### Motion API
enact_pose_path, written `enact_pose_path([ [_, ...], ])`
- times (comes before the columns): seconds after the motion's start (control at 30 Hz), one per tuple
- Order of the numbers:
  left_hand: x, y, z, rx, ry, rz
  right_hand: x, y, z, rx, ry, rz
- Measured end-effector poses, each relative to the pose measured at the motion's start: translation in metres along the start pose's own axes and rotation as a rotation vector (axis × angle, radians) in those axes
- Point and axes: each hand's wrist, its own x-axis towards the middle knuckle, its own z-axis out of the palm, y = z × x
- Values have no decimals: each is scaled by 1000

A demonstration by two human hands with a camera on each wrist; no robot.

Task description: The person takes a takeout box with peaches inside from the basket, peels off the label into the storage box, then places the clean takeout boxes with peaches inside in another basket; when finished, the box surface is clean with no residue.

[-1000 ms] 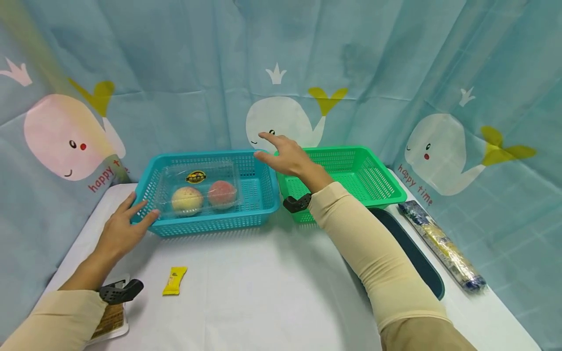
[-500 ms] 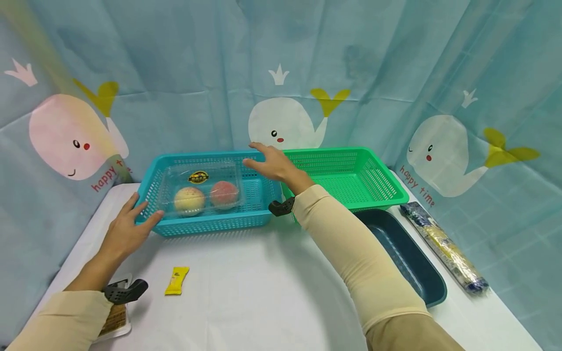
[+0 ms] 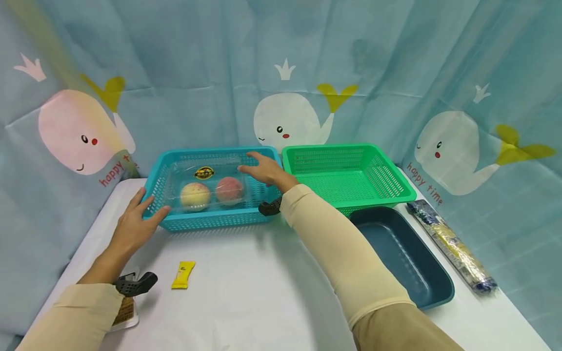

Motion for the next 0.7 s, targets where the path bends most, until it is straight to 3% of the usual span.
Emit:
enact_pose_path([
  [0.4,0,2,4,-40,4,-27,15,-5,25,163,-60,145],
  [0.7,-1,4,2,-25,10,-47,23,-11,41,251,-103,158],
])
